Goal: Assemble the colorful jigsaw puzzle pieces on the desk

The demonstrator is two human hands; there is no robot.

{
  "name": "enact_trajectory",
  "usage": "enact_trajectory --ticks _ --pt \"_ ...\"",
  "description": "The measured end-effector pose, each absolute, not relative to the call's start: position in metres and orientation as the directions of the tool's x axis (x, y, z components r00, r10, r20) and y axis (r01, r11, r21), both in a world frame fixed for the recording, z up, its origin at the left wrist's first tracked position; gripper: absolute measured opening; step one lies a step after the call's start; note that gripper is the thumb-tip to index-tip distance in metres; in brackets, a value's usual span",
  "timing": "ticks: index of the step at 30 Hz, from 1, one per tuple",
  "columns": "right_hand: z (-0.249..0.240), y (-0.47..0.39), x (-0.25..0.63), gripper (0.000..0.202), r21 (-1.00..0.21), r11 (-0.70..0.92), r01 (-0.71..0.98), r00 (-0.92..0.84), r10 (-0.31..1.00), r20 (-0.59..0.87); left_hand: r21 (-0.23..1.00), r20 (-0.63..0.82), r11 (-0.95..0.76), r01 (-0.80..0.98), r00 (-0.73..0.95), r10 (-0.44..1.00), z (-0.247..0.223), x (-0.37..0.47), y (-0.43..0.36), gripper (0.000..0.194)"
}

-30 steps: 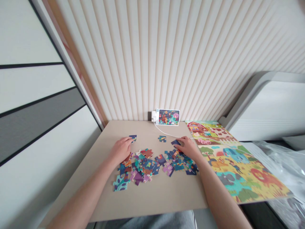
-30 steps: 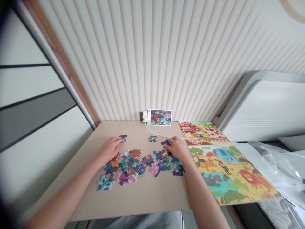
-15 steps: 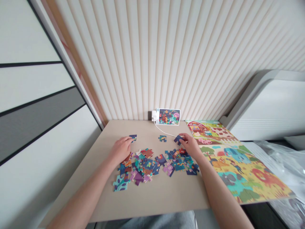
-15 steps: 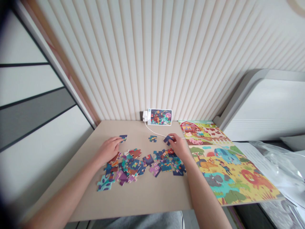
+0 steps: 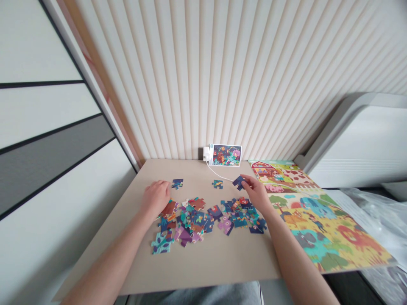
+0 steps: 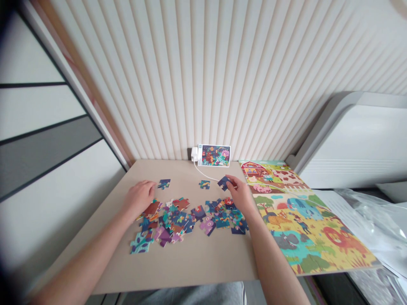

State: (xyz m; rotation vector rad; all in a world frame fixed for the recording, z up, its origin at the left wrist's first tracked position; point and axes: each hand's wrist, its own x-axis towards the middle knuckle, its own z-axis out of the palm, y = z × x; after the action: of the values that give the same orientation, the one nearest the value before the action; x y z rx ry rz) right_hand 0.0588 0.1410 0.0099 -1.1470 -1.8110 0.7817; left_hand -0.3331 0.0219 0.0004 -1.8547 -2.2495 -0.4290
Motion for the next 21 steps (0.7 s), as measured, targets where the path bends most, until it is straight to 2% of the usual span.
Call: enact_trajectory --ticks 7,17,21 --pt "0.012 0.139 0.058 0.044 -0.833 0.369 0.412 -0.217 0.928 0.303 0.104 0.318 0.107 0.989 -0.135 0.938 -0.004 -0.332 0.024 0.035" --pt "0.018 0.134 0.052 0.053 -0.921 0.308 0.240 -0.178 0.946 0.270 0.143 0.306 0.043 0.989 -0.086 0.948 -0.017 -0.342 0.028 0.040" --pt "0.022 0.130 0.051 0.048 -0.909 0.289 0.300 -0.166 0.954 0.249 0.142 0.296 0.020 0.990 -0.062 0.953 -0.018 -0.344 0.029 0.045"
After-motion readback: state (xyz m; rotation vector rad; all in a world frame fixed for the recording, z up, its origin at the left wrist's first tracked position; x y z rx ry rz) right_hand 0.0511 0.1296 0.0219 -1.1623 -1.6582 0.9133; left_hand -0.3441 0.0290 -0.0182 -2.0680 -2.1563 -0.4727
